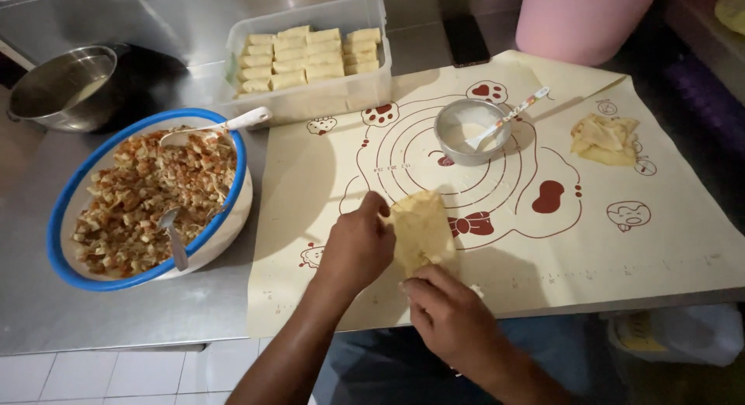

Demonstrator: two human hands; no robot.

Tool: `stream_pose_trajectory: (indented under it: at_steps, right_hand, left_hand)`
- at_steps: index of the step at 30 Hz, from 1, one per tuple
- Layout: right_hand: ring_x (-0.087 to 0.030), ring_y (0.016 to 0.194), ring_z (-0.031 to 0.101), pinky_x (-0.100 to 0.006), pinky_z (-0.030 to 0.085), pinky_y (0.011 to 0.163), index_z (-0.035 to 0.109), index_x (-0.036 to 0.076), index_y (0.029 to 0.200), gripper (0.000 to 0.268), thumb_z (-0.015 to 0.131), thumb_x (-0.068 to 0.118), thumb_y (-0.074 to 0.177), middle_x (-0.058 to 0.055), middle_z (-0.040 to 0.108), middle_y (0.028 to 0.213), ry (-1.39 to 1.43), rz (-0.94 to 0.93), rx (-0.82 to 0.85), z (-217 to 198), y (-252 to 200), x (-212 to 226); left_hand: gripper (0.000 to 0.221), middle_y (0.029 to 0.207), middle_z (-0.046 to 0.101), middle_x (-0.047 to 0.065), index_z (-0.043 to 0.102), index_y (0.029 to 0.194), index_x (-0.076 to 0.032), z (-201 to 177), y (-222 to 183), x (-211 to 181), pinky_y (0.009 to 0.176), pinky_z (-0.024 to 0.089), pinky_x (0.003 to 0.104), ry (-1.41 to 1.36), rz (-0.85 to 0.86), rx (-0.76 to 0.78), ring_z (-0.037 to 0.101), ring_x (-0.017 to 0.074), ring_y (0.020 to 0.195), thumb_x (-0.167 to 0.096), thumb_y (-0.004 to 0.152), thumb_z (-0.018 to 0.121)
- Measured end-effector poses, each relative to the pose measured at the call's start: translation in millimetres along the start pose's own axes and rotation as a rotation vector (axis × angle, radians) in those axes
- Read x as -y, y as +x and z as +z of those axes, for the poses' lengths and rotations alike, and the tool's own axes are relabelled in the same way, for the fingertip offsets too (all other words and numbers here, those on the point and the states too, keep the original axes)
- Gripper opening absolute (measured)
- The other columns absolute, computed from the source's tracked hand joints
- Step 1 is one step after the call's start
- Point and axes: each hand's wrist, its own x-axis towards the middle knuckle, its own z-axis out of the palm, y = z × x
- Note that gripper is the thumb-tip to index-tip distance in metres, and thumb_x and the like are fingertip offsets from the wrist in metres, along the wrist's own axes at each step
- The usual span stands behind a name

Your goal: Filling and rolling dough sheets to create pastries on a silicone mat in a commercial kitchen.

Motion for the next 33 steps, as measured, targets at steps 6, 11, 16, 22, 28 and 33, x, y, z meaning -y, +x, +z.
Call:
stream_pose_trajectory:
  at_steps: [6,11,16,22,28,33]
  right_hand:
    - [-0.023,0.081,0.072,-0.031,0.063,0.068,0.074,-0.001,0.107,0.024,0.069,-0.002,0.083,-0.012,0.070,0.104,0.138,0.153,-0.011,-17.0,-1.4,-13.1]
    - [-0.020,0.077,0.073,-0.030,0.062,0.069,0.075,0.000,0.107,0.022,0.069,0.003,0.086,-0.010,0.072,0.104,0.187,0.220,-0.020,-24.5,-3.8,-16.9]
    - [-0.020,0.084,0.074,-0.029,0.065,0.072,0.075,0.001,0.112,0.028,0.073,0.006,0.085,-0.010,0.072,0.105,0.183,0.285,0.042,-20.8,-10.7,-25.1]
    - [-0.024,0.090,0.072,-0.035,0.061,0.076,0.076,0.003,0.108,0.022,0.069,0.012,0.089,-0.010,0.071,0.104,0.208,0.258,-0.024,-28.8,-9.8,-20.2]
    - [-0.022,0.081,0.071,-0.035,0.057,0.066,0.073,0.005,0.101,0.018,0.063,0.010,0.088,-0.010,0.071,0.097,0.144,0.221,-0.140,-58.9,-14.7,-26.6]
    - [-0.011,0.059,0.059,-0.024,0.051,0.053,0.075,0.004,0.105,0.023,0.062,0.001,0.086,-0.008,0.071,0.097,0.093,0.267,-0.178,-85.4,-17.4,-50.1]
  left_hand:
    - [0.028,0.085,0.070,0.024,0.050,0.114,-0.013,3.9,11.4,-34.3,0.062,0.044,0.057,0.075,-0.002,0.100,0.062,0.0491,0.074,-0.012,0.086,0.046]
    - [0.028,0.081,0.070,0.019,0.047,0.112,-0.012,16.4,20.7,-48.8,0.071,0.040,0.054,0.160,0.056,0.149,0.062,0.0450,0.070,-0.009,0.084,0.045]
    - [0.026,0.079,0.067,0.019,0.046,0.110,-0.011,38.6,34.4,-43.7,0.050,0.041,0.055,0.211,0.138,0.181,0.061,0.0449,0.064,-0.003,0.086,0.043]
    - [0.022,0.081,0.065,0.018,0.041,0.106,-0.009,50.6,37.1,-53.8,0.053,0.047,0.052,0.297,0.085,0.312,0.064,0.0415,0.069,0.001,0.087,0.038]
    - [0.017,0.091,0.068,0.025,0.039,0.109,-0.006,25.3,39.8,-67.0,0.062,0.048,0.058,0.259,0.157,0.415,0.066,0.0481,0.077,-0.016,0.096,0.042]
    - [0.030,0.094,0.066,0.033,0.045,0.124,-0.016,-23.9,59.2,-51.9,0.073,0.044,0.063,0.153,0.207,0.189,0.062,0.0519,0.091,-0.027,0.097,0.040]
